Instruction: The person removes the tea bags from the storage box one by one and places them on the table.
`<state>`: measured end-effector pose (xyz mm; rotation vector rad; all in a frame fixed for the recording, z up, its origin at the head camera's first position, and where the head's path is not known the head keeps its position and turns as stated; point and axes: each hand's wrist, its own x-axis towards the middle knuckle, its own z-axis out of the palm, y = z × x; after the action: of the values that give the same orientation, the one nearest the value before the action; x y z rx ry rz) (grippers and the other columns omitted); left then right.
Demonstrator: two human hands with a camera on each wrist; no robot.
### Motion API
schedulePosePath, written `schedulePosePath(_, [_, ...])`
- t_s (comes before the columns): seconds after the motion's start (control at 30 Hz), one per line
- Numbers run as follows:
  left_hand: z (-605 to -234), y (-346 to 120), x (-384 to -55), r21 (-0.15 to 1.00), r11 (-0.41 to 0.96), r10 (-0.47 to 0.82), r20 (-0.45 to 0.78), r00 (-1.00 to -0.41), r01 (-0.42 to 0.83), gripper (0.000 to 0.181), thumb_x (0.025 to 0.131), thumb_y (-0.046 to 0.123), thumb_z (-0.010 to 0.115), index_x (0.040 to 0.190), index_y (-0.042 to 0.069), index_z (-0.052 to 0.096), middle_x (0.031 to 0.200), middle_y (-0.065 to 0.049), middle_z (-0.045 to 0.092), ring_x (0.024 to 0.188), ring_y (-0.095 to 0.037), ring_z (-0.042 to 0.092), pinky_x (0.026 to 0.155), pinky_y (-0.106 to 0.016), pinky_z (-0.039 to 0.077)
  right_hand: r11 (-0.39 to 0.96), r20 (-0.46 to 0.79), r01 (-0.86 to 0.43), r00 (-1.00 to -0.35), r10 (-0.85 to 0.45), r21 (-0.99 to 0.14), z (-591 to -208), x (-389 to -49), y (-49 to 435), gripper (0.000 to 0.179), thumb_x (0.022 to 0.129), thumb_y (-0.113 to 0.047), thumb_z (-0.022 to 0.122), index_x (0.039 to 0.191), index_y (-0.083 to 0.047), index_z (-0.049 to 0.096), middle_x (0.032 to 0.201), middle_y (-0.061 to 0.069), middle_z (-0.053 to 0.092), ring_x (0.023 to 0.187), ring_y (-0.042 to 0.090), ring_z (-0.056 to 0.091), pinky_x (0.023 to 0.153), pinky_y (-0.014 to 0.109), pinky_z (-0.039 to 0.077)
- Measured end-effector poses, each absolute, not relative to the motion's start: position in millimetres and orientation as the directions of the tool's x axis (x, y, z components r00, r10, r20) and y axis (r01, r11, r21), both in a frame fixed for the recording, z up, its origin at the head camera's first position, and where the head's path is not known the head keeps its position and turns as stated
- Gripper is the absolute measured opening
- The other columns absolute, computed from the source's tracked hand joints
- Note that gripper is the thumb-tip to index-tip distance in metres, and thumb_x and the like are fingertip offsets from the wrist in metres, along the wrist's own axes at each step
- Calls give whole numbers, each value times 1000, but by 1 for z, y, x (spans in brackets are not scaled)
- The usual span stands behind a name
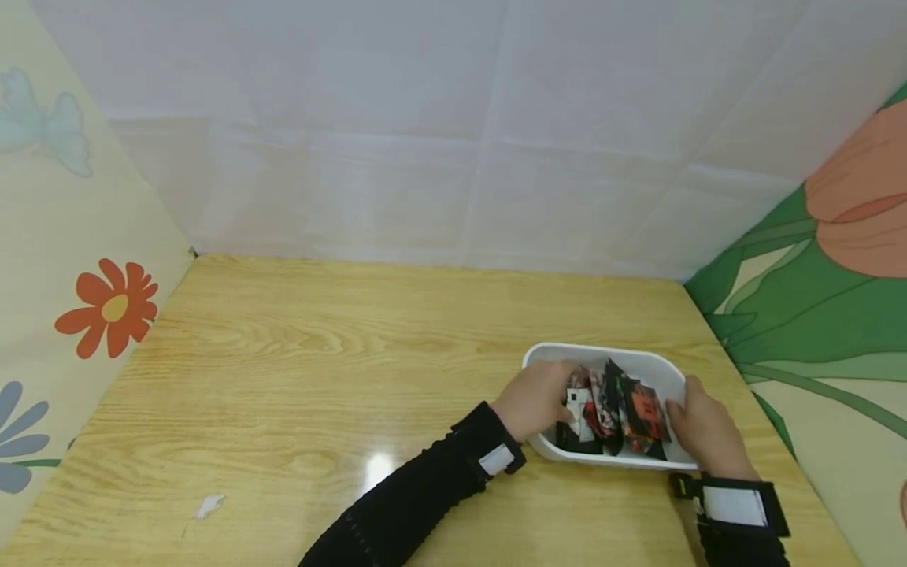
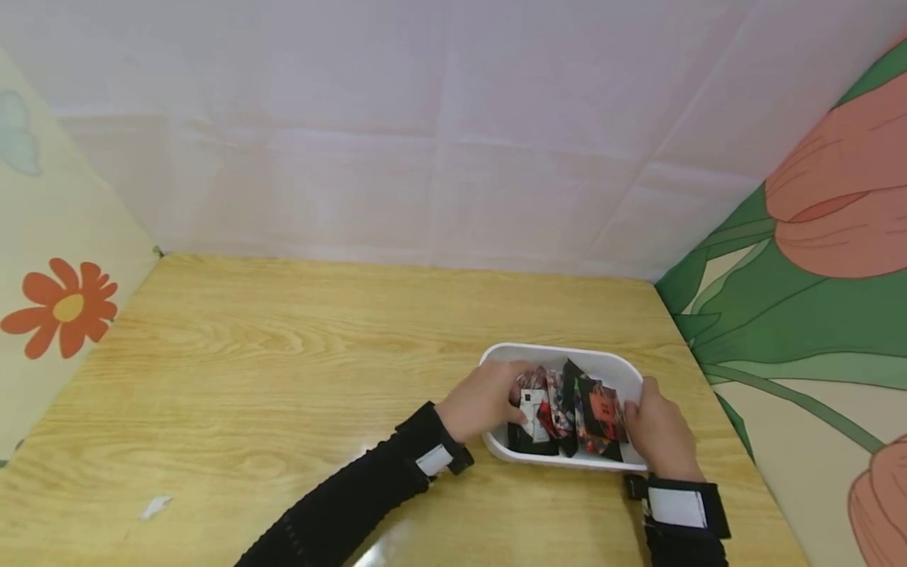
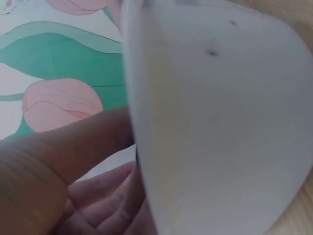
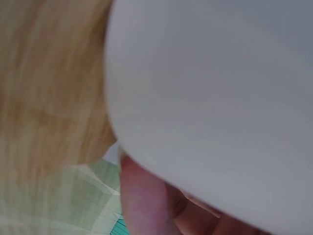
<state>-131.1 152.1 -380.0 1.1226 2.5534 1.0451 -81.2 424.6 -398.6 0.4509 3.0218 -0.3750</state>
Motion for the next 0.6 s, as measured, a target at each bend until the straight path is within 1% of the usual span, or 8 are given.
schedulePosePath(0.1, [-377, 150, -131, 670, 474, 703, 102, -703, 571, 47, 79, 12, 77, 124, 11, 63, 79, 9, 57, 68, -1, 51, 58, -14, 38, 924, -99, 307, -951, 292, -227, -398, -82, 425, 52, 95, -12, 47, 130, 22, 28, 113, 48, 46, 98, 57, 54, 74, 58, 45])
schedulePosePath(0.2, [-376, 149, -131, 668, 476, 705, 99, -702, 572, 41, 83, 11, 73, 122, 11, 63, 75, 9, 53, 64, -2, 49, 55, -14, 37, 919, -109, 324, -946, 306, -224, -398, -82, 424, 53, 95, -12, 47, 131, 22, 27, 115, 48, 45, 100, 57, 54, 75, 58, 45])
schedulePosePath(0.33, [-376, 147, -132, 668, 446, 721, 126, -681, 596, 37, 87, 8, 65, 125, 9, 64, 76, 7, 55, 57, -3, 42, 52, -14, 33, 916, -112, 331, -943, 313, -227, -399, -82, 424, 54, 95, -12, 47, 132, 22, 26, 117, 48, 44, 101, 57, 53, 77, 59, 44])
schedulePosePath(0.47, [-375, 145, -135, 670, 415, 727, 164, -667, 616, 27, 94, 9, 57, 118, 9, 68, 78, 5, 58, 54, -4, 37, 53, -14, 31, 917, -104, 327, -945, 311, -228, -400, -82, 425, 54, 95, -12, 47, 132, 22, 27, 116, 48, 44, 102, 57, 53, 77, 59, 44])
schedulePosePath(0.53, [-374, 144, -136, 674, 405, 718, 183, -671, 617, 24, 96, 10, 53, 114, 9, 69, 84, 4, 61, 57, -3, 40, 56, -13, 32, 919, -99, 324, -946, 310, -225, -400, -82, 425, 53, 95, -12, 47, 131, 22, 28, 116, 48, 45, 101, 57, 53, 77, 59, 44])
schedulePosePath(0.6, [-374, 142, -136, 680, 399, 705, 201, -680, 615, 25, 98, 11, 50, 114, 9, 69, 94, 2, 65, 61, -2, 43, 60, -13, 33, 918, -101, 326, -945, 311, -225, -399, -82, 425, 53, 95, -12, 47, 131, 21, 28, 115, 47, 45, 100, 57, 53, 76, 58, 44])
